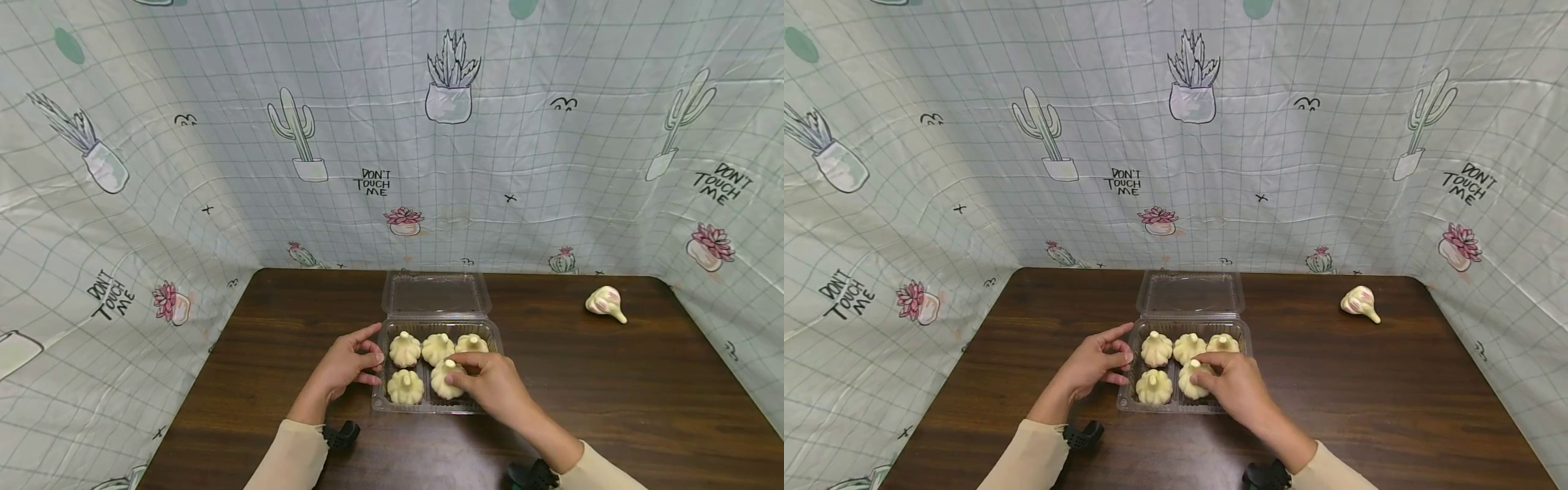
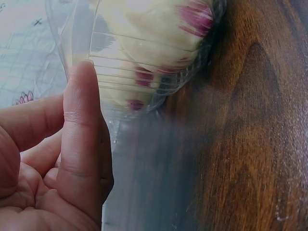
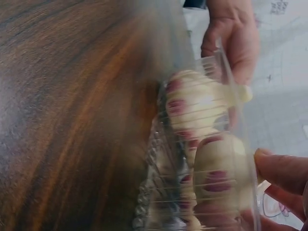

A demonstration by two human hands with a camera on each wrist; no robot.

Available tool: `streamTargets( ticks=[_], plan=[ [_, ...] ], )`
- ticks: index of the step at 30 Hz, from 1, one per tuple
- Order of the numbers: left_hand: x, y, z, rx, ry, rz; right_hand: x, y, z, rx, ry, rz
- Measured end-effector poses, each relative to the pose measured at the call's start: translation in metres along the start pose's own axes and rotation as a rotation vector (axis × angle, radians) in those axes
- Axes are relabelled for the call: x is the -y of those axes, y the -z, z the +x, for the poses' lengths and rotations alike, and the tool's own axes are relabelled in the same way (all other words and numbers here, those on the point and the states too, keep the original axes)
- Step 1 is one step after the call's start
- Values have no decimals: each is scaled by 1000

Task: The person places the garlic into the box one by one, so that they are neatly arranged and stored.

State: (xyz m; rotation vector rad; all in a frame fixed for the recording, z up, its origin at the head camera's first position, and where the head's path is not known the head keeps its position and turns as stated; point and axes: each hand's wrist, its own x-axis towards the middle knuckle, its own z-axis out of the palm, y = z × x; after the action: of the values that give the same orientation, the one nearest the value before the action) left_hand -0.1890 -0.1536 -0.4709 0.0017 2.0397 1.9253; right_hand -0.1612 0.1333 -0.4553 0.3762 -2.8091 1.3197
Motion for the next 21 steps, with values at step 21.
streamTargets(
  ticks=[21],
  plan=[
    [-2,1,2,4,7,-4,3,-14,-1,18,12,-106]
  ],
)
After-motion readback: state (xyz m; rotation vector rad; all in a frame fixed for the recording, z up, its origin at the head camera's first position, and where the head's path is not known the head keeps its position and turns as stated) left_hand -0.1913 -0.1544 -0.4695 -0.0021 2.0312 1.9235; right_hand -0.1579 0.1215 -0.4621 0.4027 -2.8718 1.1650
